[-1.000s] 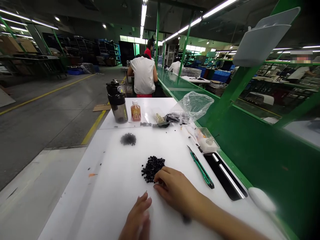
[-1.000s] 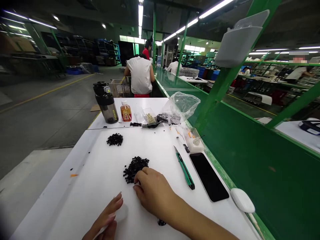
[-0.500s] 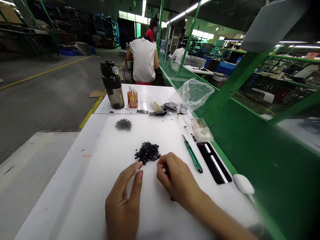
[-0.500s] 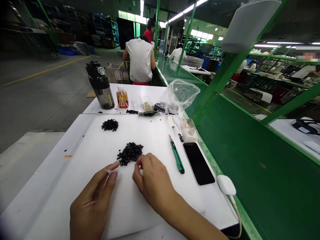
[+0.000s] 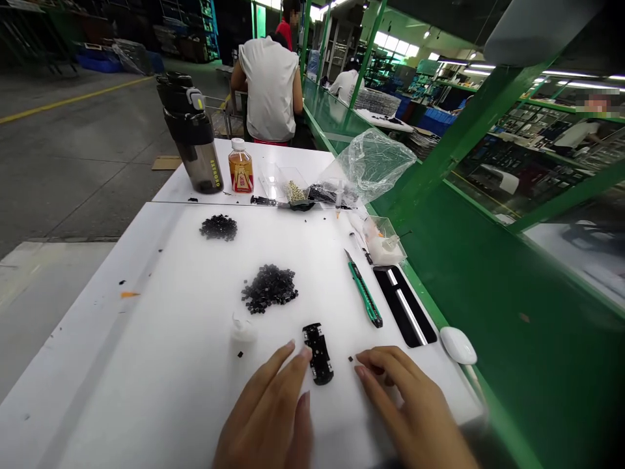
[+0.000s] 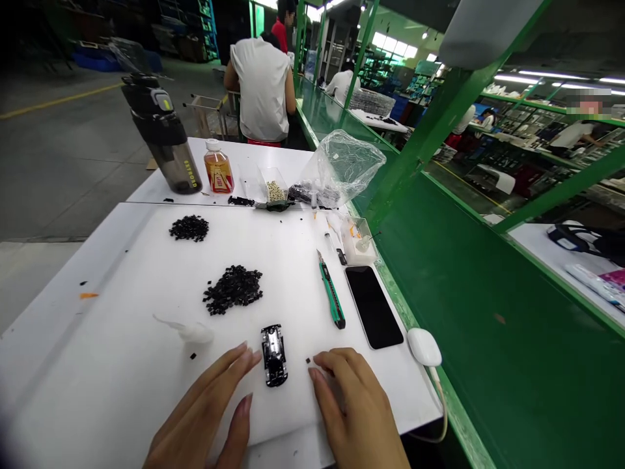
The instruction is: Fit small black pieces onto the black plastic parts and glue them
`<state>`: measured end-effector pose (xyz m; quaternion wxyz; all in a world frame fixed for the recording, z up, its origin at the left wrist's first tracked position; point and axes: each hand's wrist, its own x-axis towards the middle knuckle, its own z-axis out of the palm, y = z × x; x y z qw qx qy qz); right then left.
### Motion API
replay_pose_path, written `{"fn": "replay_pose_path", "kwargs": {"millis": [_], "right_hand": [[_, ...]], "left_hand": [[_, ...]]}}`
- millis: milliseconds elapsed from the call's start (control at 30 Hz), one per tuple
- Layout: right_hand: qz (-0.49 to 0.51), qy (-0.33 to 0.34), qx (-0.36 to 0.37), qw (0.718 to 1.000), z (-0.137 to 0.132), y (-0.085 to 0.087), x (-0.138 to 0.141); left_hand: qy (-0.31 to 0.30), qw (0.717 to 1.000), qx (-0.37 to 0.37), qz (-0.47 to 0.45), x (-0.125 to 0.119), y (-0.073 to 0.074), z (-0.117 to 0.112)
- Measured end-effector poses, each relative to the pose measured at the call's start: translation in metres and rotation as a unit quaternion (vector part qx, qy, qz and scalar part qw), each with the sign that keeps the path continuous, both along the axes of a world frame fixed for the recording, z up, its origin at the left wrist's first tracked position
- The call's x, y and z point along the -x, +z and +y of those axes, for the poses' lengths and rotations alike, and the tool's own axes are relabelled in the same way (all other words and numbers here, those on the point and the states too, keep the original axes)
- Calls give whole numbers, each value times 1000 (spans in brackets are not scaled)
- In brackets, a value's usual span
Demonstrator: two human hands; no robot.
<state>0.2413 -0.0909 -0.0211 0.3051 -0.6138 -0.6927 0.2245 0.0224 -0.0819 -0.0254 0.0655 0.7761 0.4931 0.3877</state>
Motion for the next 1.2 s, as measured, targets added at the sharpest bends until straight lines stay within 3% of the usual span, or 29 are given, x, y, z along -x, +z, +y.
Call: {"fn": "replay_pose_path", "kwargs": {"millis": [67,167,267,433,567,733,900,1033,1200], "right_hand": [[6,-42,4,999,-1,-2,6],[-5,-48,4,999,3,-3,10],[-19,-38,8,999,8,0,10],[-36,6,41,998,14,8,10],[-58,32,18,998,17,9,7],[-110,110,-13,988,24,11,2],[-92,213,3,973,25,21,9],[-169,292,-11,941,25,23,18],[-267,343,-64,898,32,23,22]], "left_hand": [[-7,999,30,27,-1,-5,7],[-19,998,22,62,-2,-10,12],[-27,996,9,86,-2,-11,12],[-32,995,60,75,0,-4,11],[-41,993,55,92,2,-1,11],[-40,994,38,99,1,-3,10],[-37,998,36,48,0,-1,11],[-32,998,45,25,-2,-2,10],[-14,998,33,43,-3,-5,10]]}}
